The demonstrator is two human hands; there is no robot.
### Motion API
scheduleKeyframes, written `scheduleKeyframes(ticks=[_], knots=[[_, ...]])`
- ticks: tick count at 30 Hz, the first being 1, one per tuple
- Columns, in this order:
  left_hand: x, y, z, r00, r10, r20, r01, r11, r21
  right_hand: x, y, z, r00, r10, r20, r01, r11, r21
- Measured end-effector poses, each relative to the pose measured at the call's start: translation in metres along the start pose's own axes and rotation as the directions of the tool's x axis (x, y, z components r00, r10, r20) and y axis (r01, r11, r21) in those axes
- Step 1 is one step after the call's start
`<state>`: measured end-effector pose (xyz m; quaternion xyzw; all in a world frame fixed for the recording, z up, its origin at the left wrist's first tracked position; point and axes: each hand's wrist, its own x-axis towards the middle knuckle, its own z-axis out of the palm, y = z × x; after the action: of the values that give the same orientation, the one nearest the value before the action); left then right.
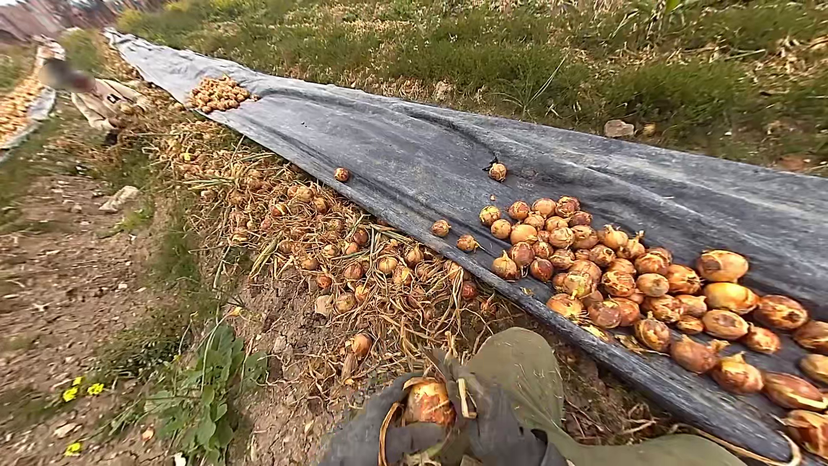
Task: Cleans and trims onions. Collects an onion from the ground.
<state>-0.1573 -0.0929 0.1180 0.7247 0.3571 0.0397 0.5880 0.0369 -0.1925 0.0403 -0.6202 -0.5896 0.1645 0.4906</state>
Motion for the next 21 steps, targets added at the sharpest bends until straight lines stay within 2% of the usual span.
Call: scheduleKeyframes(ticks=[1, 2, 3, 4, 6, 7, 8, 9, 10, 11, 13, 14, 16, 17, 19, 21], knots=[[-0.002, -0.004, 0.005, 0.999, -0.046, 0.029, 0.050, 0.991, -0.122, 0.001, 0.007, 0.000, 0.990, -0.141, -0.009, 0.139, 0.984, -0.109], [-0.004, -0.008, 0.011, 0.995, -0.083, 0.059, 0.094, 0.970, -0.226, 0.002, 0.008, -0.001, 0.981, -0.193, -0.003, 0.190, 0.967, -0.171], [-0.007, -0.012, 0.015, 0.991, -0.107, 0.082, 0.128, 0.940, -0.315, 0.004, 0.006, -0.003, 0.984, -0.180, -0.010, 0.176, 0.969, -0.176], [-0.008, -0.017, 0.016, 0.988, -0.131, 0.076, 0.150, 0.921, -0.359, 0.007, 0.003, -0.007, 0.994, -0.110, -0.030, 0.105, 0.986, -0.132], [-0.008, -0.021, 0.015, 0.979, -0.204, 0.011, 0.194, 0.909, -0.368, 0.016, -0.005, -0.017, 0.985, 0.169, -0.034, -0.168, 0.985, 0.037], [-0.007, -0.017, 0.013, 0.970, -0.239, -0.034, 0.212, 0.912, -0.352, 0.019, -0.005, -0.023, 0.953, 0.304, 0.009, -0.303, 0.945, 0.123], [-0.007, 0.001, 0.011, 0.956, -0.284, -0.078, 0.256, 0.932, -0.257, 0.021, -0.001, -0.029, 0.912, 0.403, 0.080, -0.411, 0.896, 0.171], [-0.004, 0.036, 0.009, 0.916, -0.380, -0.129, 0.372, 0.924, -0.083, 0.020, 0.005, -0.034, 0.875, 0.464, 0.137, -0.481, 0.865, 0.143], [0.003, 0.080, 0.010, 0.831, -0.524, -0.184, 0.546, 0.832, 0.095, 0.017, 0.012, -0.037, 0.838, 0.507, 0.200, -0.528, 0.847, 0.065], [0.007, 0.090, 0.010, 0.850, -0.469, -0.240, 0.519, 0.821, 0.237, 0.012, 0.017, -0.038, 0.801, 0.538, 0.263, -0.546, 0.837, -0.048], [0.018, 0.070, -0.003, 0.939, -0.256, -0.229, 0.335, 0.827, 0.451, 0.009, 0.020, -0.035, 0.738, 0.540, 0.404, -0.503, 0.840, -0.204], [0.024, 0.072, -0.007, 0.955, -0.240, -0.178, 0.298, 0.780, 0.550, 0.009, 0.018, -0.031, 0.726, 0.516, 0.455, -0.480, 0.854, -0.201], [0.037, 0.066, -0.003, 0.966, -0.244, -0.086, 0.231, 0.662, 0.713, 0.013, 0.014, -0.021, 0.733, 0.515, 0.445, -0.530, 0.842, -0.101], [0.043, 0.063, 0.003, 0.967, -0.252, -0.032, 0.189, 0.630, 0.753, 0.015, 0.011, -0.017, 0.716, 0.557, 0.422, -0.599, 0.800, -0.037], [0.052, 0.061, 0.017, 0.957, -0.277, 0.082, 0.107, 0.603, 0.791, 0.012, 0.012, -0.009, 0.631, 0.665, 0.400, -0.734, 0.678, 0.030], [0.060, 0.064, 0.027, 0.931, -0.313, 0.188, 0.034, 0.588, 0.808, 0.003, 0.019, -0.007, 0.608, 0.699, 0.378, -0.774, 0.627, 0.085]])
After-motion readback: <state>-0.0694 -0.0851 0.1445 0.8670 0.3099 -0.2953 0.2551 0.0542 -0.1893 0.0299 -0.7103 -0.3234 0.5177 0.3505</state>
